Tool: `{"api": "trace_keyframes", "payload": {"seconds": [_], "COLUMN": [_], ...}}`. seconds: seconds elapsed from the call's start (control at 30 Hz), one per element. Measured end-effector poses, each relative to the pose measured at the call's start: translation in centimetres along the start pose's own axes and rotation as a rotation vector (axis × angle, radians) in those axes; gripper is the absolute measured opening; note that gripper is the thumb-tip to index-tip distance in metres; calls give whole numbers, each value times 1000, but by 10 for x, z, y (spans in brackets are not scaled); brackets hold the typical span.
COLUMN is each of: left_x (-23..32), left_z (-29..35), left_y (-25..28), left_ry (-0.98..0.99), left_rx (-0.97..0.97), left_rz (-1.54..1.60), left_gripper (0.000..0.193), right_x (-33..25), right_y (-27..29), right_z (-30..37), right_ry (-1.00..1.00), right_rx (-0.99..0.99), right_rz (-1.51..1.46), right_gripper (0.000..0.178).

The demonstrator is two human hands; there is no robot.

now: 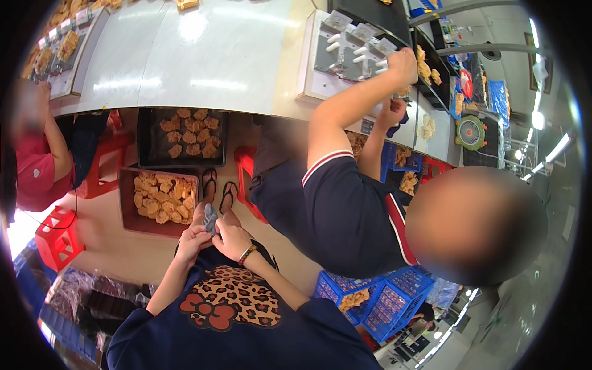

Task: Assemble small plastic toy parts and organize them into bins on a factory workbench.

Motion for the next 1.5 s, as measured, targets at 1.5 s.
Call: {"api": "trace_keyframes", "payload": {"seconds": [1.5], "left_x": [-16], "left_z": [8], "left_y": [61], "left_ry": [-514], "left_rx": [290], "left_rz": [-1160], "left_gripper": [24], "right_x": [-16], "right_y": [-65], "right_z": [21], "right_ry": [240], "right_rx": [-76], "right_rz": [-630], "right_gripper": [17]}}
Point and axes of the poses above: each hand's wrist, its own z-axis away from the middle knuckle, its own y-axis out of the back of the hand, x = y × z, the point moved 10 cm from there along -z, towards the middle knuckle, and after that the axes turned 7 degrees about z, right-handed, at the moved point
